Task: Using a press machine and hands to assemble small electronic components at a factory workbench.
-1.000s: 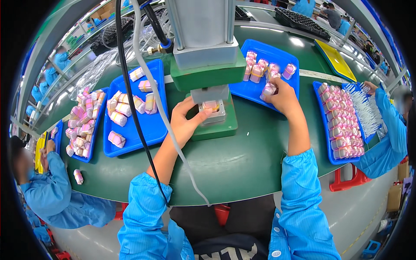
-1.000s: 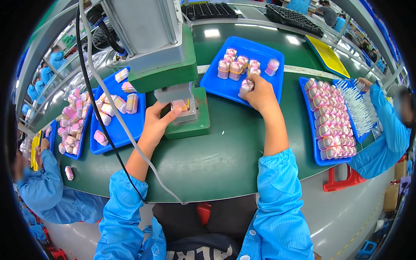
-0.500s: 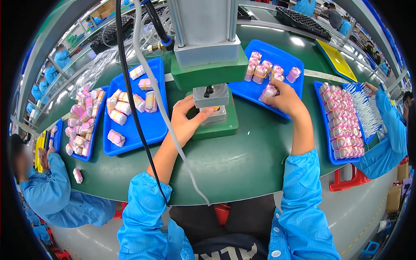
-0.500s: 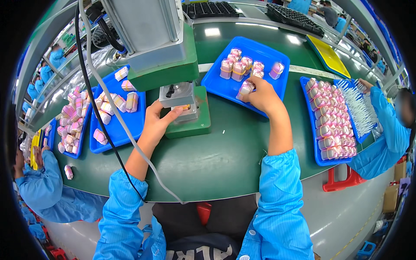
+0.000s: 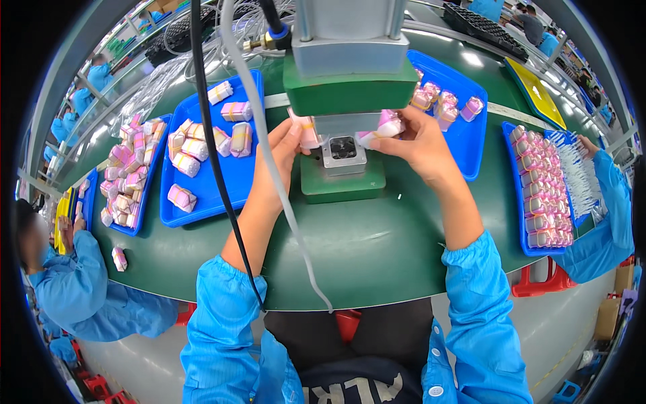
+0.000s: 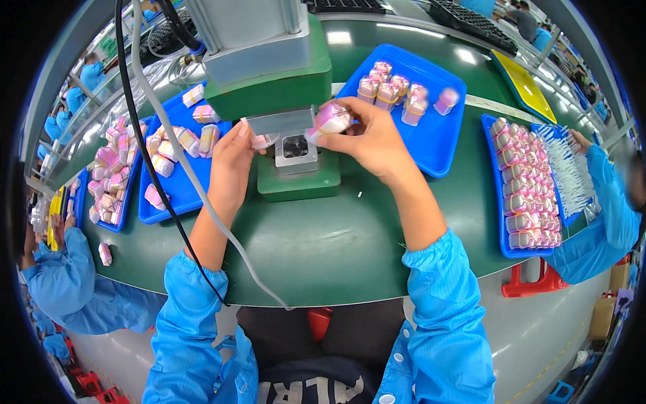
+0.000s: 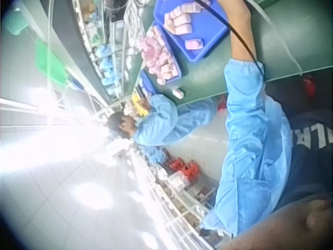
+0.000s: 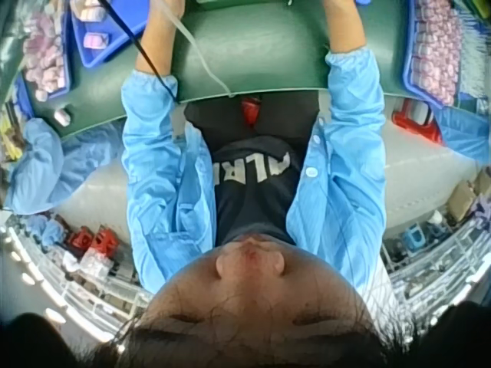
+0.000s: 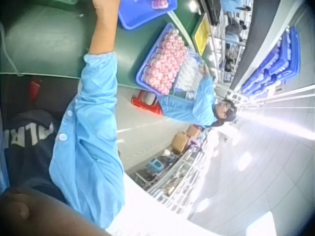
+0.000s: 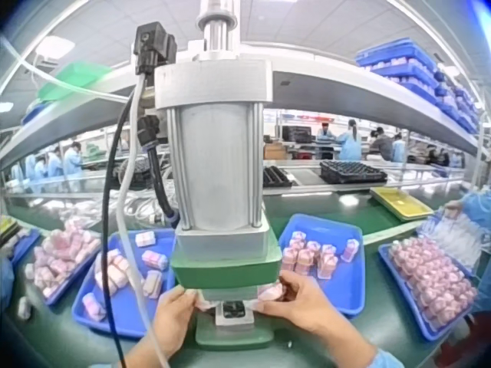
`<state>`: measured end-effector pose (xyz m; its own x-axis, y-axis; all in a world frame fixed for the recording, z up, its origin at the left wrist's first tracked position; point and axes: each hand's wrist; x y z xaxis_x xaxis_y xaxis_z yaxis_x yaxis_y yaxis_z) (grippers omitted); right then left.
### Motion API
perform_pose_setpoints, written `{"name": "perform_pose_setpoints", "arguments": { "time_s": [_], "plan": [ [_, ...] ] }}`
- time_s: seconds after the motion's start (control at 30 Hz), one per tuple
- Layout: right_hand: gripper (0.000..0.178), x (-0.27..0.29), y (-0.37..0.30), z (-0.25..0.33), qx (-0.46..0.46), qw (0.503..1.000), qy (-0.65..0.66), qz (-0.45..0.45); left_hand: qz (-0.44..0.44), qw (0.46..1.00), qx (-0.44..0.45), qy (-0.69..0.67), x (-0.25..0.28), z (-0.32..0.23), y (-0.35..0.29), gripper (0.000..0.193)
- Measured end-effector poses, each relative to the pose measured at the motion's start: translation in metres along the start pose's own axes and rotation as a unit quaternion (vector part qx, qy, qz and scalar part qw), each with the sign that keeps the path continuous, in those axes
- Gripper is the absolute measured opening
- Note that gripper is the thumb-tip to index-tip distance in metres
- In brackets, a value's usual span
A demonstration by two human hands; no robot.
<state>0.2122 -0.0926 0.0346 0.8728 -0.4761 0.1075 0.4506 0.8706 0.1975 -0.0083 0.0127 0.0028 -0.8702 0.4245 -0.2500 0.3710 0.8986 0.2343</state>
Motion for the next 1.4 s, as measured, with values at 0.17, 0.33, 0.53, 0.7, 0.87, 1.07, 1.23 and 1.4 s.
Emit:
{"name": "perform_pose_setpoints", "arguments": {
  "time_s": [0.17,0.33,0.53,0.7,0.87,1.07,1.23,1.4],
  "plan": [
    [0.039,-0.027,-0.004,-0.012,0.037,0.997,0.071,0.019,0.017,0.985,0.062,-0.162,0.001,-0.002,0.003,0.034],
    [0.040,-0.042,-0.011,-0.016,0.057,0.997,0.042,0.007,0.012,0.961,0.116,-0.252,0.004,-0.002,0.004,0.032],
    [0.047,-0.035,-0.011,-0.004,0.038,0.998,-0.045,0.023,0.015,0.935,0.138,-0.327,0.013,-0.002,0.010,0.036],
    [0.048,-0.032,-0.011,-0.005,0.072,0.993,-0.085,0.029,-0.049,0.922,0.104,-0.371,0.030,-0.001,0.019,0.037],
    [0.043,-0.031,-0.009,-0.003,0.055,0.995,-0.065,0.049,-0.137,0.890,0.066,-0.429,0.053,-0.004,0.029,0.033],
    [0.040,-0.030,-0.010,-0.004,0.051,0.995,-0.062,0.051,-0.242,0.897,0.091,-0.357,0.062,-0.017,0.033,0.041],
    [0.037,-0.031,-0.012,0.006,0.040,0.994,-0.092,0.052,-0.217,0.934,0.020,-0.285,0.067,-0.001,0.032,0.051],
    [0.037,-0.030,-0.011,-0.005,0.050,0.996,-0.055,0.047,-0.291,0.955,-0.049,-0.034,0.034,-0.009,0.018,0.059]
  ]
}}
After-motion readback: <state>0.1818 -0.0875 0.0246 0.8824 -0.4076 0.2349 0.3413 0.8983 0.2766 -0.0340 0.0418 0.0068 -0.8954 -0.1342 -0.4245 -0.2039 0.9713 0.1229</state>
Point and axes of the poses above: each hand's wrist, its own y-axis towards the middle knuckle, its own x-axis out of the back of the hand, z = x × y, and after that the axes turned 12 degrees about -z, right-handed
